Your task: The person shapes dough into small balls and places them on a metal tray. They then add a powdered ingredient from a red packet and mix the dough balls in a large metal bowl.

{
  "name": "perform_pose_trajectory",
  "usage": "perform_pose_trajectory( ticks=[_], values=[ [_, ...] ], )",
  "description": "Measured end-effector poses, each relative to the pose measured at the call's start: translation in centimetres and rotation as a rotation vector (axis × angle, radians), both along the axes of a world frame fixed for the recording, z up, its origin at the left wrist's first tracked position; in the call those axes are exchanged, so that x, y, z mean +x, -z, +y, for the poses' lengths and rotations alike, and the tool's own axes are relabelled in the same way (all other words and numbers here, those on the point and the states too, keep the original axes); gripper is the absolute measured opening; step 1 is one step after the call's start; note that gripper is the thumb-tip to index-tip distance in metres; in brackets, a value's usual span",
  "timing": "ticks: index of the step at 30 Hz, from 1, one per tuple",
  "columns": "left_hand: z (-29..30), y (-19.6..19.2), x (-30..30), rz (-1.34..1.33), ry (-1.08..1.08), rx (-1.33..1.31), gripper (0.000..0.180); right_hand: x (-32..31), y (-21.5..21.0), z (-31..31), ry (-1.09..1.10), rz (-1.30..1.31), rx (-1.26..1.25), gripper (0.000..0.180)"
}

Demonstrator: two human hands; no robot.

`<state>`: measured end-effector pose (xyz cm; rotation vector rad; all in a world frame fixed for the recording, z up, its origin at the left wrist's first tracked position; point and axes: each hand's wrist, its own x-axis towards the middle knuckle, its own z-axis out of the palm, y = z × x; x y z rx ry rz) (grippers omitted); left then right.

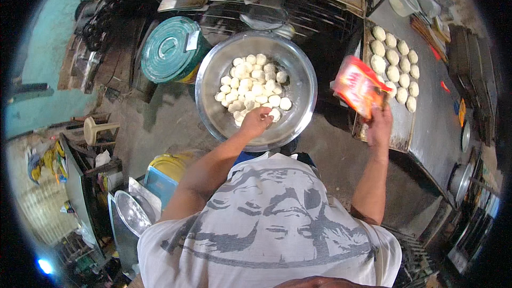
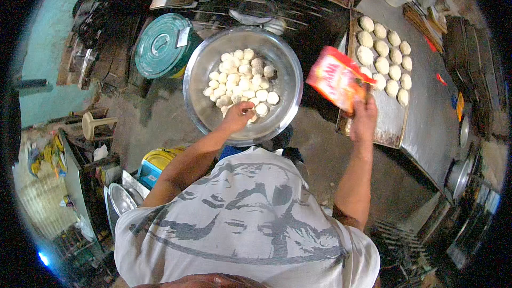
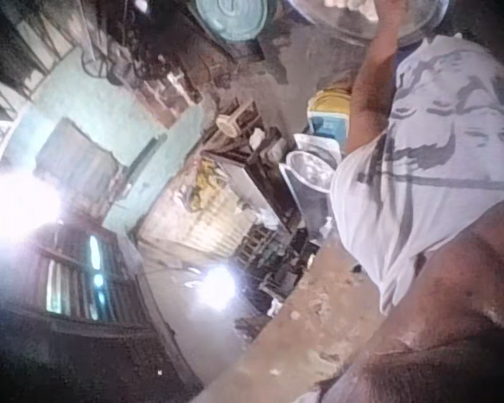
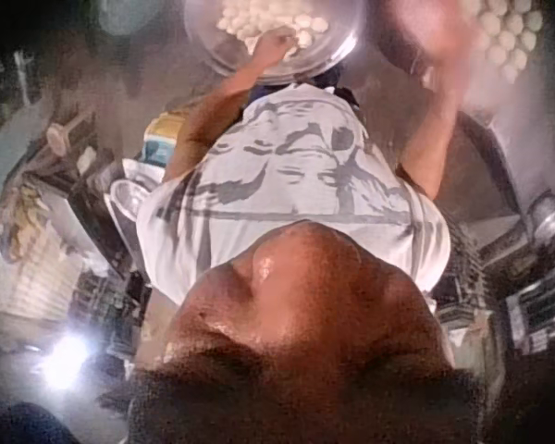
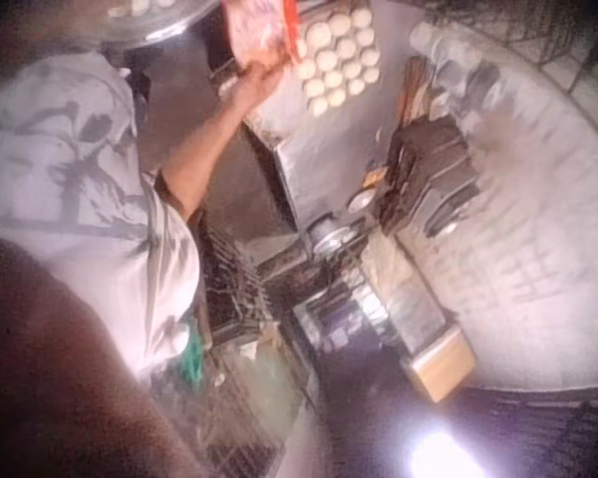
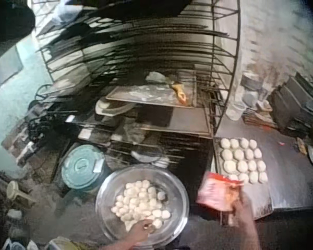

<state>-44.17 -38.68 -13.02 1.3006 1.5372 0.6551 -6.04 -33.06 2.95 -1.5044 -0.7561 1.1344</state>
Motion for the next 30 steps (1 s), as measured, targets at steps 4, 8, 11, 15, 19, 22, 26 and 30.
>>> perform_pose_trajectory(
  ticks=[4, 8, 11, 15, 19, 22, 26, 30],
  values=[
    [-3.7, -0.3, -0.7, 0.087, -0.057, -0.116, 0.038, -6.3, 0.0, 3.3, -0.281, -0.616, 0.213, 0.016],
    [-7.9, 1.2, -3.8, 0.107, -0.231, -0.093, 0.038, -10.4, 2.4, 5.2, -0.522, -0.723, 0.378, 0.021],
    [-11.5, 1.9, -7.6, 0.101, -0.357, -0.118, 0.034, -12.1, 4.4, 5.5, -0.405, -0.730, 0.278, 0.021],
    [-16.2, 1.9, -11.9, 0.110, -0.529, -0.106, 0.030, -13.8, 6.1, 6.8, -0.443, -0.805, 0.240, 0.021],
    [-19.6, 2.9, -15.0, 0.176, -0.684, -0.142, 0.029, -15.1, 6.5, 8.6, -0.530, -0.868, 0.298, 0.021],
    [-21.1, 4.7, -17.7, 0.171, -0.740, -0.164, 0.029, -16.7, 7.0, 8.8, -0.477, -0.879, 0.225, 0.022],
    [-20.2, 7.7, -20.8, 0.068, -0.821, -0.203, 0.029, -17.7, 7.2, 8.6, -0.556, -0.906, 0.178, 0.023],
    [-16.6, 9.8, -23.7, 0.099, -0.721, -0.041, 0.028, -17.7, 6.8, 8.0, -0.560, -1.014, 0.046, 0.025]
  ],
)
